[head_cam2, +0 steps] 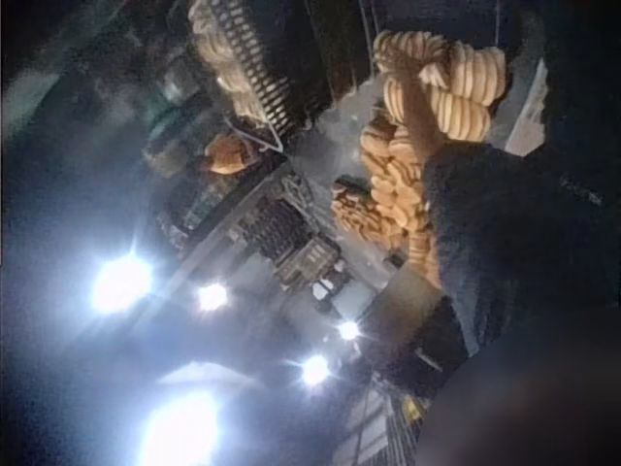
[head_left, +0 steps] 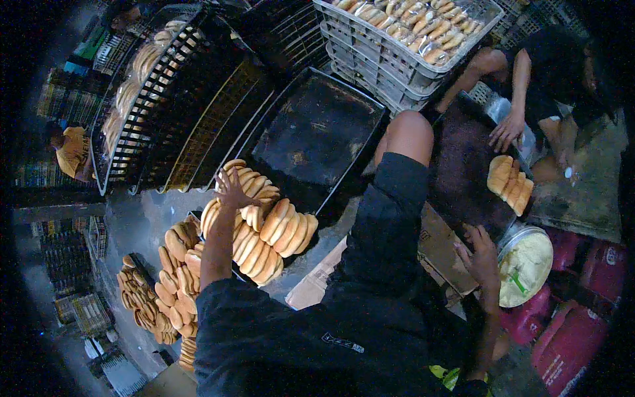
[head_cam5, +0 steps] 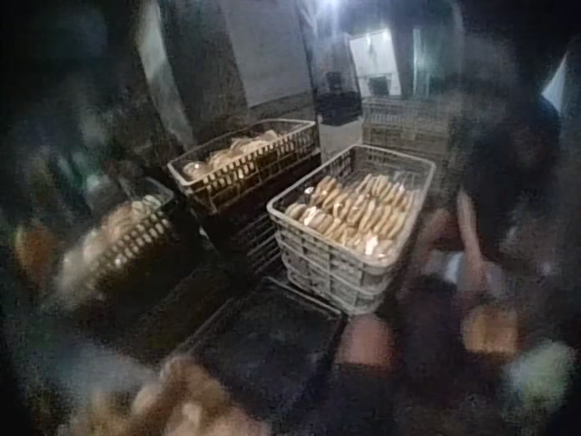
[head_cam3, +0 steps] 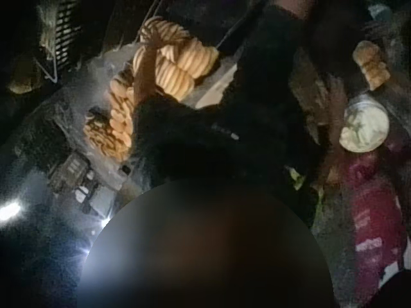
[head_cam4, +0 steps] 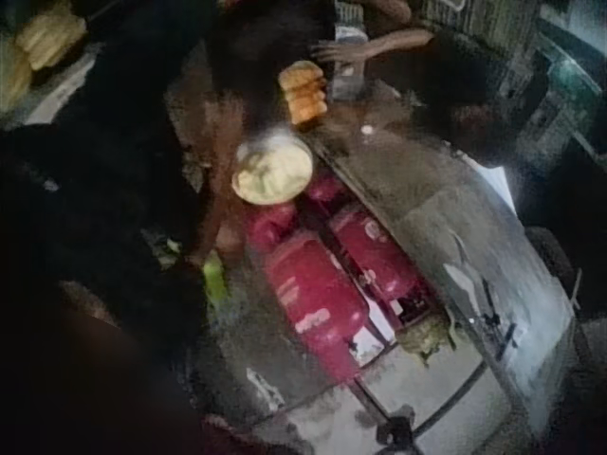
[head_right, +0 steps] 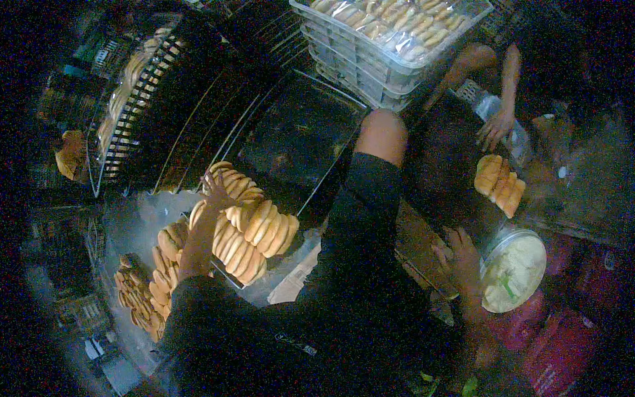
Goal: The person scoops a creamy spread from a large tub with a green spatula and spreads it onto sliced bread rolls. The person repeatedly picks up rolls, applies the spread, and places them back on the table. Another person nearby uses a bread slicer to cut additional rolls.
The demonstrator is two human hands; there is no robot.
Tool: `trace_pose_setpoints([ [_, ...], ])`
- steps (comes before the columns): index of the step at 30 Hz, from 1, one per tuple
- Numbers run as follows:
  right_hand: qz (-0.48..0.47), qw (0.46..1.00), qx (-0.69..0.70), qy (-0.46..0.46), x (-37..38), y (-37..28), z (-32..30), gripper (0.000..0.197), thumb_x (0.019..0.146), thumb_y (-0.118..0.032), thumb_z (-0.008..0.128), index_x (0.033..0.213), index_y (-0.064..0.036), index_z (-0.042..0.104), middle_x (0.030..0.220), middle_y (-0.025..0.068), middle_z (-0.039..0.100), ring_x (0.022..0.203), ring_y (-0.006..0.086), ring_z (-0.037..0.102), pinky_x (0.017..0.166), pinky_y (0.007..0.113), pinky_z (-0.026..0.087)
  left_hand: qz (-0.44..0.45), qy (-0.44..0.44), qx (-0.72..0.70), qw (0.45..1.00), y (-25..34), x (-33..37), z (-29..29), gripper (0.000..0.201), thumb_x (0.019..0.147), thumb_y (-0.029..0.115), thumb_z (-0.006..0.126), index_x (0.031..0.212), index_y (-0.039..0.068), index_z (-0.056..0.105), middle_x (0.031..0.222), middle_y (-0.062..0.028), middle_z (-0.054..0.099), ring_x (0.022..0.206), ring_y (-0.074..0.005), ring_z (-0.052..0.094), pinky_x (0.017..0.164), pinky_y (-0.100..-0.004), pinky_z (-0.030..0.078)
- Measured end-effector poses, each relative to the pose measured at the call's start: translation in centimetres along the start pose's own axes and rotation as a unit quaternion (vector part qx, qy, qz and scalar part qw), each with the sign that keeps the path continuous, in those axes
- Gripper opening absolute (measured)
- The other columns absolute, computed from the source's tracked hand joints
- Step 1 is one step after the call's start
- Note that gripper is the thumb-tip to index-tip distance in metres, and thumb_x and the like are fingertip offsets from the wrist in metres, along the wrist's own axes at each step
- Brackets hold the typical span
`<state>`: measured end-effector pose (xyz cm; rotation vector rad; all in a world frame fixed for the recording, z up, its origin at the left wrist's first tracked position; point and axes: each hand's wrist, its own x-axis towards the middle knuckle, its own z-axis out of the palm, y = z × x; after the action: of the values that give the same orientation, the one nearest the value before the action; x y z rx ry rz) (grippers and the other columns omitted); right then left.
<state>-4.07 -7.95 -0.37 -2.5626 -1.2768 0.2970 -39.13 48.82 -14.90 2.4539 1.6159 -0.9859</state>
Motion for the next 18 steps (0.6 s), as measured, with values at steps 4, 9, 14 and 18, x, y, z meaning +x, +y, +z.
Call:
trace_pose_setpoints([
  [4,0.055,0.997,0.02,-0.054,-0.2,-0.7,-0.3,0.043,0.082,-0.02,0.07,0.119,-0.0042,0.055,0.105,0.018,0.055,0.092,0.0349,0.058,0.078,0.043,0.049,0.034,-0.007,-0.019,0.999,-4.4,6.5,3.1,0.161,0.032,0.074,0.083,0.153,0.018,-0.007,0.15,-0.0336,-0.02,0.135,-0.0602,-0.015,0.108,-0.0702,0.013],
  [9,0.081,0.996,0.026,-0.036,-2.5,-0.8,-0.2,0.04,0.08,-0.014,0.072,0.115,-0.0013,0.057,0.093,0.0141,0.058,0.082,0.0293,0.06,0.073,0.038,0.049,0.109,0.001,-0.106,0.988,-2.3,7.3,3.4,0.139,0.036,0.059,0.091,0.15,0.016,0.024,0.151,-0.0337,-0.011,0.137,-0.0594,-0.002,0.11,-0.0642,0.021],
  [14,0.041,0.998,0.046,0.018,-3.3,-0.3,0.7,0.04,0.08,-0.015,0.073,0.114,-0.0016,0.058,0.094,0.0138,0.06,0.083,0.0291,0.061,0.076,0.037,0.05,0.057,0.084,-0.145,0.984,-0.4,2.4,3.4,0.122,0.046,0.048,0.092,0.148,0.023,0.029,0.154,-0.0272,0.004,0.141,-0.0525,0.008,0.108,-0.0623,0.029],
  [18,0.068,0.989,0.123,-0.037,-1.5,-0.5,0.5,0.042,0.085,-0.025,0.068,0.119,-0.0038,0.056,0.111,0.0189,0.059,0.103,0.0372,0.057,0.089,0.042,0.048,0.043,0.181,-0.135,0.973,-1.0,-1.7,0.5,0.114,0.053,0.045,0.09,0.146,0.023,0.028,0.153,-0.0252,0.008,0.14,-0.0474,0.015,0.107,-0.06,0.032],
])
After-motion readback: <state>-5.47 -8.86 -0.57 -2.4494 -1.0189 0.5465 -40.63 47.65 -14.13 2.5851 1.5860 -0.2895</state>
